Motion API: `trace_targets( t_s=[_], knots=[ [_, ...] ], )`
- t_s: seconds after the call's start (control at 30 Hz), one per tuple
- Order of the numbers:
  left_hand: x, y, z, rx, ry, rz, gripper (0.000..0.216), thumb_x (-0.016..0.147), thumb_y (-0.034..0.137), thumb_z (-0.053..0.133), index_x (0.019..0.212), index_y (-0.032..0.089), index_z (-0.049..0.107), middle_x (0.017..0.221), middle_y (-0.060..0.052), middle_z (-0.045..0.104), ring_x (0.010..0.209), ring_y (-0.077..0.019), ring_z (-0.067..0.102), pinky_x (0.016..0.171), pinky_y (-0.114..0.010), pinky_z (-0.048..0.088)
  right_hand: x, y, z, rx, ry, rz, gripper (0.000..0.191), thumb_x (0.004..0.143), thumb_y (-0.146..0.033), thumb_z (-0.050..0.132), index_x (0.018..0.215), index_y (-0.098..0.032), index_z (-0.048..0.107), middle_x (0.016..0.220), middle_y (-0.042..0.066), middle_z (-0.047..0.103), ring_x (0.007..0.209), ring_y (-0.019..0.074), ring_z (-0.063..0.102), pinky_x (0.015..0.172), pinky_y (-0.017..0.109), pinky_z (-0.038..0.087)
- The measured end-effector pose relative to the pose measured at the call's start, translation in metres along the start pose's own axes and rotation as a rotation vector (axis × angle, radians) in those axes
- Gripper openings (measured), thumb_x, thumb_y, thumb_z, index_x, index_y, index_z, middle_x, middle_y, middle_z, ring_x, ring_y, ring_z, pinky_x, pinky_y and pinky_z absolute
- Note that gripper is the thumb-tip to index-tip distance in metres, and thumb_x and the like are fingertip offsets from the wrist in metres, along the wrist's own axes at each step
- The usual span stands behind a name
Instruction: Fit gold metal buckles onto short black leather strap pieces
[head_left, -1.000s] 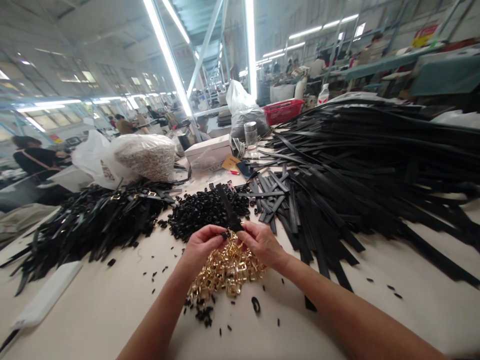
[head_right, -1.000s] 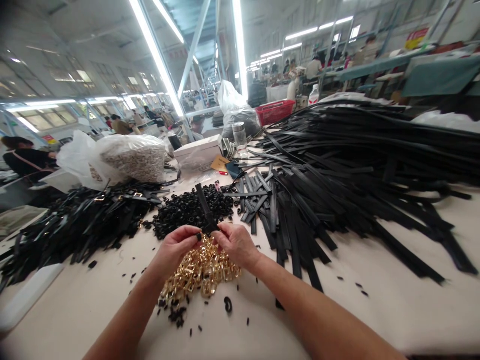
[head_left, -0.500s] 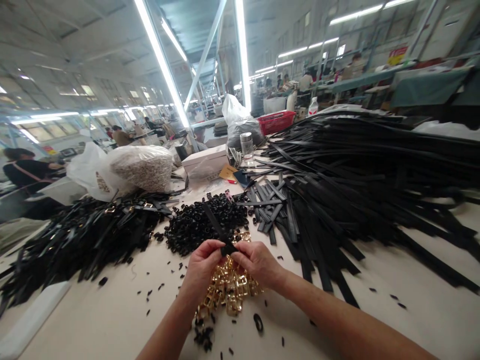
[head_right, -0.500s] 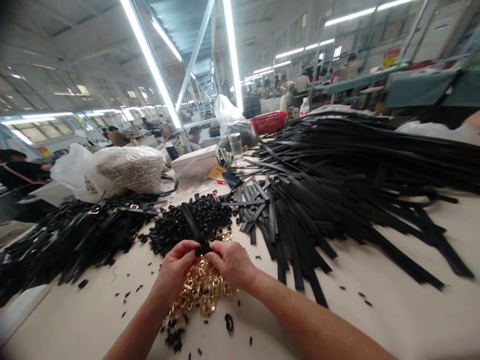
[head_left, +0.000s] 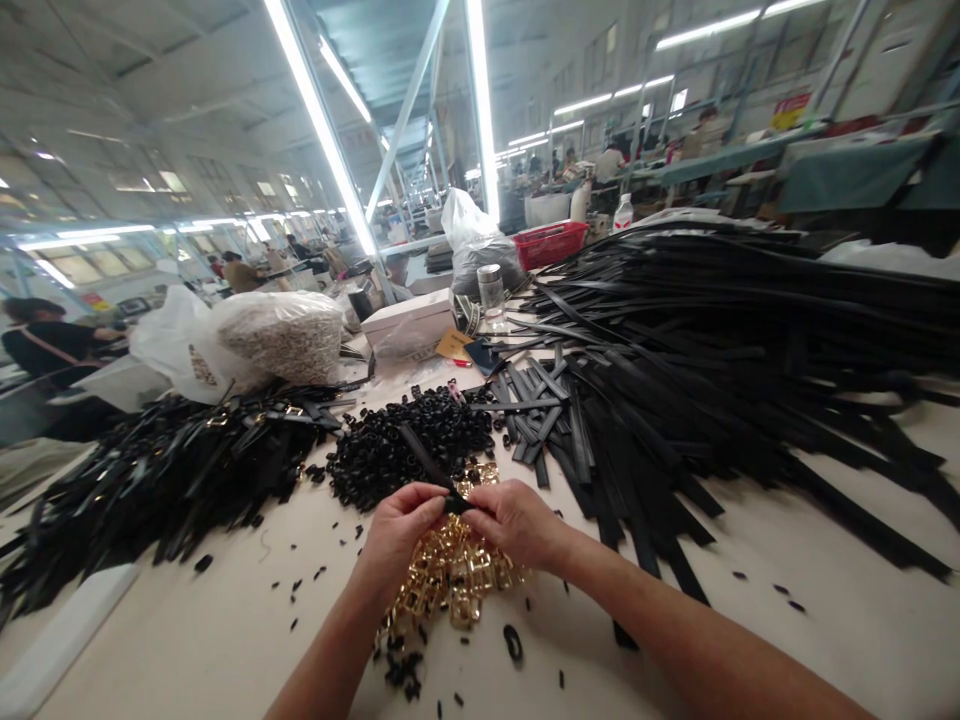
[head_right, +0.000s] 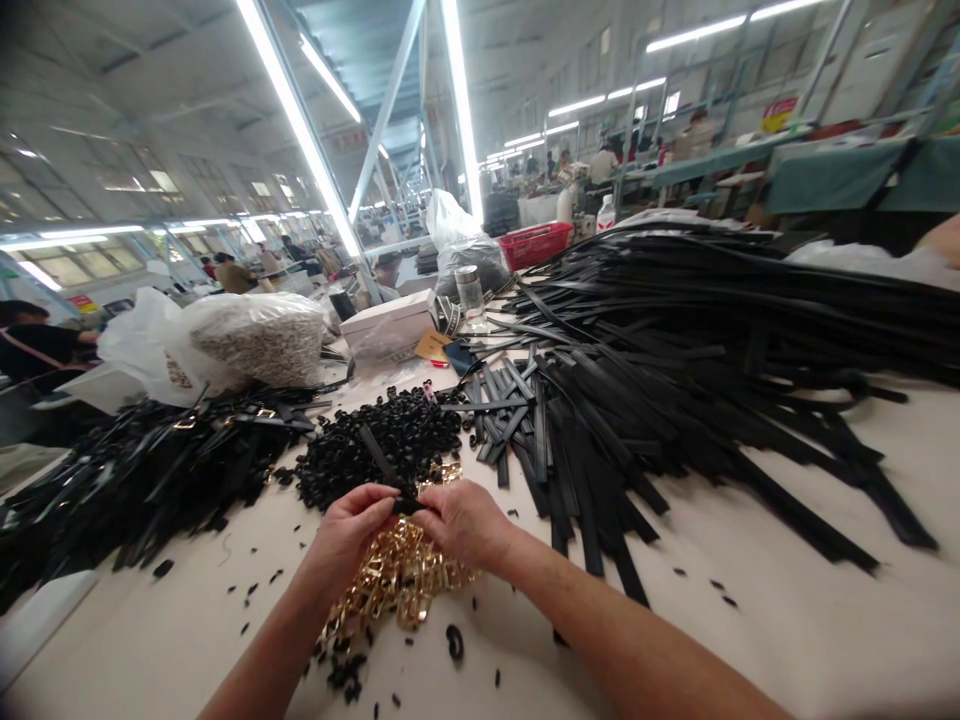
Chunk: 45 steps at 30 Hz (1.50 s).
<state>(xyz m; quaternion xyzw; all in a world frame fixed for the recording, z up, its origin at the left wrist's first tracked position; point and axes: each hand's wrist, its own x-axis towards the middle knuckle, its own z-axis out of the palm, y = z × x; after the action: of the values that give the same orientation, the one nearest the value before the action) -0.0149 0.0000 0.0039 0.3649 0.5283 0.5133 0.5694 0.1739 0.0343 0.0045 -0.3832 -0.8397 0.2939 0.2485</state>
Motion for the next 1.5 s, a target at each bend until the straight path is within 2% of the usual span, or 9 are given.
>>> trace_targets(
  t_s=[0.27, 0.5, 0.77, 0.87, 1.07, 1.2, 1.27, 1.4, 1.5],
  knots=[
    [0.001, 0.002, 0.004, 0.086, -0.041, -0.032, 0.027, 0.060, 0.034, 0.084, 0.074, 0.014, 0.072, 0.067, -0.002, 0.067, 0.056, -0.0080, 0.054, 0.054, -0.016, 0.043, -0.004, -0.005, -0.002, -0.174, -0.005, -0.045, 0.014, 0.082, -0.021, 0.059, 0.070, -0.017, 0.059, 0.065, 0.000, 0.061, 0.058, 0.0105, 0.044, 0.055, 0.025, 0.020],
    [-0.007, 0.006, 0.006, 0.222, -0.059, 0.159, 0.026, 0.069, 0.035, 0.078, 0.089, 0.018, 0.076, 0.083, -0.004, 0.072, 0.073, -0.0142, 0.062, 0.069, -0.022, 0.050, 0.000, -0.003, 0.000, 0.129, 0.034, 0.060, 0.022, 0.083, -0.016, 0.053, 0.060, -0.016, 0.053, 0.055, -0.003, 0.055, 0.051, 0.0077, 0.043, 0.051, 0.020, 0.025],
    [-0.009, -0.001, 0.013, 0.206, -0.079, 0.343, 0.014, 0.066, 0.029, 0.080, 0.076, 0.019, 0.076, 0.085, -0.003, 0.069, 0.081, -0.0150, 0.062, 0.074, -0.023, 0.050, 0.002, 0.007, 0.007, 0.372, -0.031, 0.077, 0.019, 0.085, -0.016, 0.049, 0.066, -0.016, 0.054, 0.057, -0.003, 0.058, 0.049, 0.0083, 0.055, 0.046, 0.016, 0.035],
    [-0.010, -0.002, 0.014, 0.090, -0.031, 0.248, 0.019, 0.069, 0.031, 0.079, 0.084, 0.019, 0.076, 0.087, -0.004, 0.071, 0.081, -0.0152, 0.063, 0.075, -0.023, 0.051, 0.000, 0.005, 0.006, 0.425, -0.032, 0.037, 0.020, 0.087, -0.022, 0.050, 0.068, -0.017, 0.053, 0.059, -0.003, 0.059, 0.051, 0.0091, 0.057, 0.049, 0.017, 0.039],
    [-0.007, -0.005, 0.018, -0.193, 0.003, 0.046, 0.031, 0.061, 0.030, 0.084, 0.087, 0.017, 0.075, 0.089, -0.006, 0.075, 0.080, -0.0158, 0.067, 0.079, -0.024, 0.054, 0.000, 0.003, 0.006, 0.487, -0.048, 0.056, 0.022, 0.089, -0.026, 0.049, 0.069, -0.017, 0.052, 0.059, -0.003, 0.059, 0.051, 0.0087, 0.057, 0.049, 0.017, 0.040],
    [-0.006, -0.007, 0.017, -0.203, -0.029, -0.007, 0.033, 0.062, 0.034, 0.083, 0.089, 0.015, 0.075, 0.087, -0.008, 0.074, 0.076, -0.0171, 0.067, 0.074, -0.027, 0.055, 0.000, 0.005, 0.006, 0.454, -0.056, 0.031, 0.021, 0.087, -0.024, 0.049, 0.068, -0.017, 0.053, 0.060, -0.003, 0.059, 0.052, 0.0089, 0.057, 0.049, 0.017, 0.038],
    [-0.006, -0.006, 0.015, -0.081, -0.043, 0.040, 0.029, 0.066, 0.034, 0.081, 0.089, 0.017, 0.075, 0.087, -0.007, 0.074, 0.077, -0.0174, 0.066, 0.074, -0.027, 0.053, 0.000, 0.006, 0.007, 0.429, -0.052, 0.019, 0.020, 0.088, -0.024, 0.049, 0.069, -0.016, 0.054, 0.061, -0.002, 0.060, 0.052, 0.0088, 0.057, 0.050, 0.018, 0.038],
    [-0.006, -0.004, 0.011, 0.276, -0.023, 0.336, 0.015, 0.070, 0.029, 0.077, 0.082, 0.019, 0.077, 0.084, -0.005, 0.069, 0.080, -0.0170, 0.062, 0.074, -0.024, 0.050, 0.001, 0.008, 0.009, 0.389, -0.048, 0.035, 0.019, 0.088, -0.021, 0.048, 0.072, -0.016, 0.056, 0.060, -0.003, 0.061, 0.052, 0.0087, 0.057, 0.051, 0.018, 0.039],
    [-0.006, -0.002, 0.011, 0.459, -0.020, 0.469, 0.012, 0.074, 0.026, 0.072, 0.083, 0.020, 0.077, 0.083, -0.006, 0.067, 0.077, -0.0174, 0.062, 0.070, -0.025, 0.049, 0.002, 0.011, 0.013, 0.339, -0.047, 0.052, 0.017, 0.085, -0.016, 0.048, 0.069, -0.016, 0.055, 0.061, -0.003, 0.061, 0.052, 0.0084, 0.057, 0.050, 0.017, 0.038]
  ],
)
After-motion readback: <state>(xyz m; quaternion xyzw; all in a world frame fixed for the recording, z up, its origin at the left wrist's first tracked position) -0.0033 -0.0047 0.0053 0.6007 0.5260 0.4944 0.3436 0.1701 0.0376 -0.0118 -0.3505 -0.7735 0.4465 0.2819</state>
